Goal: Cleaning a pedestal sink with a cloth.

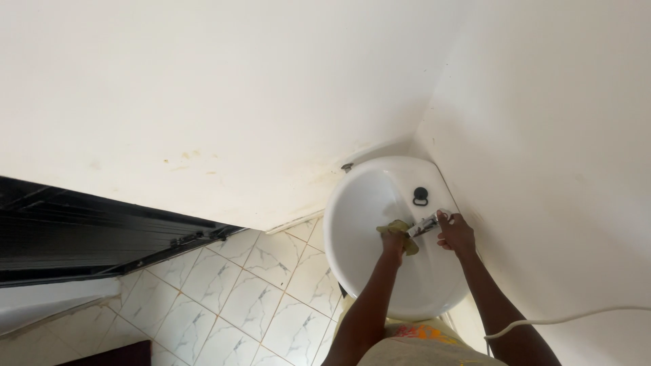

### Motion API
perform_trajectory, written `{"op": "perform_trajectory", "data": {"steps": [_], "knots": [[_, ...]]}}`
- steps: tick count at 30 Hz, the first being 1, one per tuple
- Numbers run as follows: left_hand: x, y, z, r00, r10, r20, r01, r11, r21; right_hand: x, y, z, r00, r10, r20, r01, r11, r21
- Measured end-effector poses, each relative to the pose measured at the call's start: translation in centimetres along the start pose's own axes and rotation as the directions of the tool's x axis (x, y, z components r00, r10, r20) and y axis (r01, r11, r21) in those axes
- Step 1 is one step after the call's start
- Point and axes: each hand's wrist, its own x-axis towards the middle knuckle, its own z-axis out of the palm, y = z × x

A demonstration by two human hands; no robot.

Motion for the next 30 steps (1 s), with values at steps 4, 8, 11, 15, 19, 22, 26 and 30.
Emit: {"op": "perform_trajectory", "data": {"steps": [4,8,11,15,19,22,26,30], "knots": [[0.5,0.1,0.3,0.996,-0.084,-0.007,0.084,0.996,0.001,1.9,0.0,1.5,0.995,-0.074,-0.063,0.058,0.973,-0.224],[-1.5,2.0,0.4,0.993,-0.118,0.03,0.118,0.993,0.003,4.4,1.5,3.0,0.96,-0.208,-0.186,0.125,0.917,-0.378],[-1.6,2.5,-0.2,0.991,-0.122,0.047,0.118,0.989,0.087,6.4,2.9,3.3,0.922,-0.339,-0.186,0.202,0.833,-0.515],[-1.5,1.9,-1.1,0.979,-0.193,0.071,0.187,0.979,0.079,7.3,3.5,3.0,0.913,-0.401,-0.074,0.298,0.78,-0.549],[-1.4,2.0,-1.0,0.976,-0.191,0.109,0.171,0.97,0.171,6.2,1.7,2.6,0.915,-0.403,0.03,0.305,0.642,-0.703],[-0.9,2.1,-0.8,0.97,-0.183,0.162,0.131,0.949,0.288,5.9,0.3,2.3,0.923,-0.367,0.115,0.311,0.537,-0.784],[1.1,1.0,-1.3,0.945,-0.235,0.229,0.17,0.947,0.272,6.2,0.5,2.2,0.937,-0.314,0.151,0.312,0.564,-0.765],[1.3,1.8,-1.2,0.929,-0.269,0.254,0.211,0.95,0.231,4.7,0.1,2.3,0.942,-0.317,0.108,0.286,0.596,-0.75]]}}
